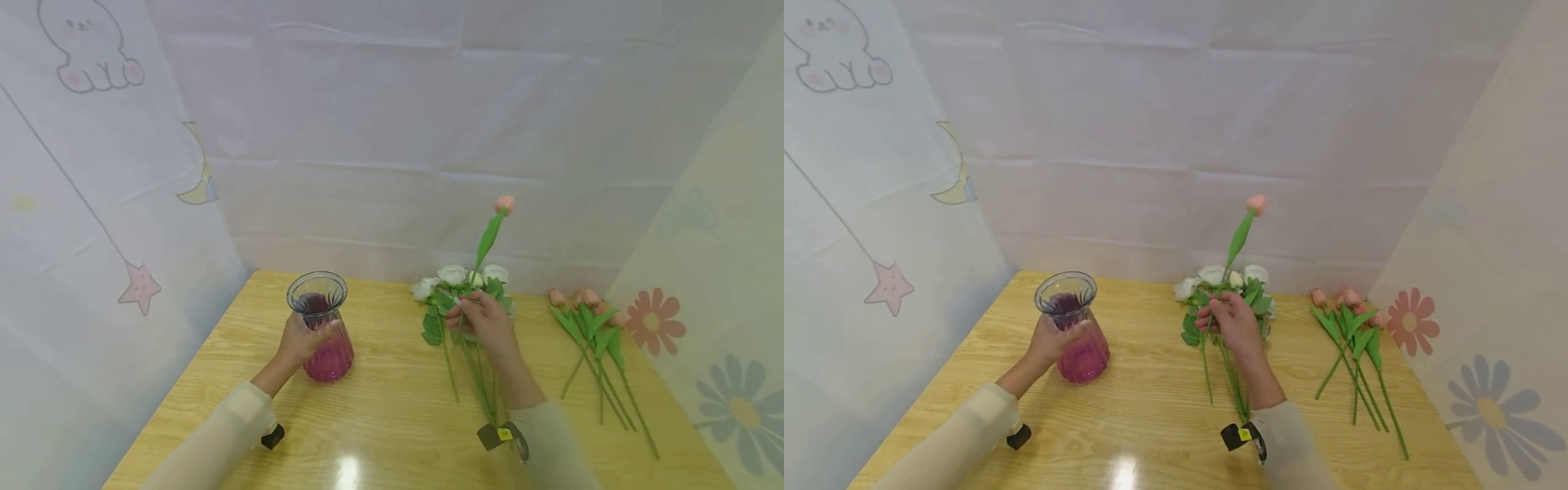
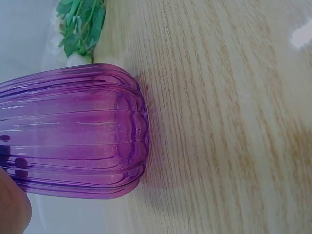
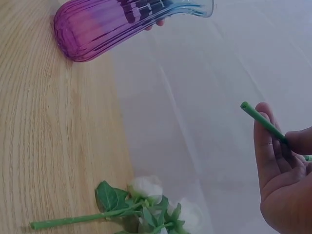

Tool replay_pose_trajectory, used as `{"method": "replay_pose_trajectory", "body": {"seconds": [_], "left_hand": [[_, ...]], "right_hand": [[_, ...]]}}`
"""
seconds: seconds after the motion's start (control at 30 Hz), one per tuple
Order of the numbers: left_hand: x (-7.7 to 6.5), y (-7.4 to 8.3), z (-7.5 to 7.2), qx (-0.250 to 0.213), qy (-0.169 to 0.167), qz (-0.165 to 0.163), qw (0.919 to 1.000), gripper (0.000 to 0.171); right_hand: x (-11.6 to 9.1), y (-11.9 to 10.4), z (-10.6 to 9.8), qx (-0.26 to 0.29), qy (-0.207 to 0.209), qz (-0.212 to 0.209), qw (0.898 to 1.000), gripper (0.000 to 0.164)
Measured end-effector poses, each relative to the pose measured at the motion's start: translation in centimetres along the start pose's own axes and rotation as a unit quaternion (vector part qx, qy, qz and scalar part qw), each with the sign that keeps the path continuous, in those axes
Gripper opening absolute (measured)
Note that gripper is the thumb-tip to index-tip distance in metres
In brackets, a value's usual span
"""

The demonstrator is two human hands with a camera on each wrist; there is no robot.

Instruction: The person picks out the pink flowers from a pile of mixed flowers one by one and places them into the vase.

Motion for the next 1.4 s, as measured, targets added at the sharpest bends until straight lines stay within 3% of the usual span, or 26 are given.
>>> {"method": "replay_pose_trajectory", "body": {"seconds": [0.1, 0.2, 0.77, 1.4], "left_hand": [[-0.2, 1.5, 0.0, 0.01, -0.005, 0.013, 0.9998, 0.052], [-0.3, 1.9, 0.0, 0.013, -0.004, 0.016, 0.9998, 0.052], [-0.4, 1.9, -0.1, 0.009, -0.003, 0.018, 0.9998, 0.05], [-0.3, 1.8, 0.0, 0.009, -0.005, 0.023, 0.9997, 0.048]], "right_hand": [[0.2, -0.3, 0.8, 0.003, 0.0, 0.006, 1.0, 0.028], [0.3, -0.6, 1.6, 0.017, 0.001, 0.01, 1.0, 0.028], [1.3, -2.3, 7.0, 0.09, -0.016, -0.022, 0.996, 0.017], [2.5, -4.9, 11.5, 0.073, -0.03, -0.047, 0.996, 0.019]]}}
Point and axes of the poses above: each hand's wrist, its own x-axis towards the middle knuckle, its own z-axis out of the palm, y = z × x, the point moved 5 cm from there along x, towards the middle knuckle, and after that the axes turned 3 degrees about z, right-handed, at the moved point
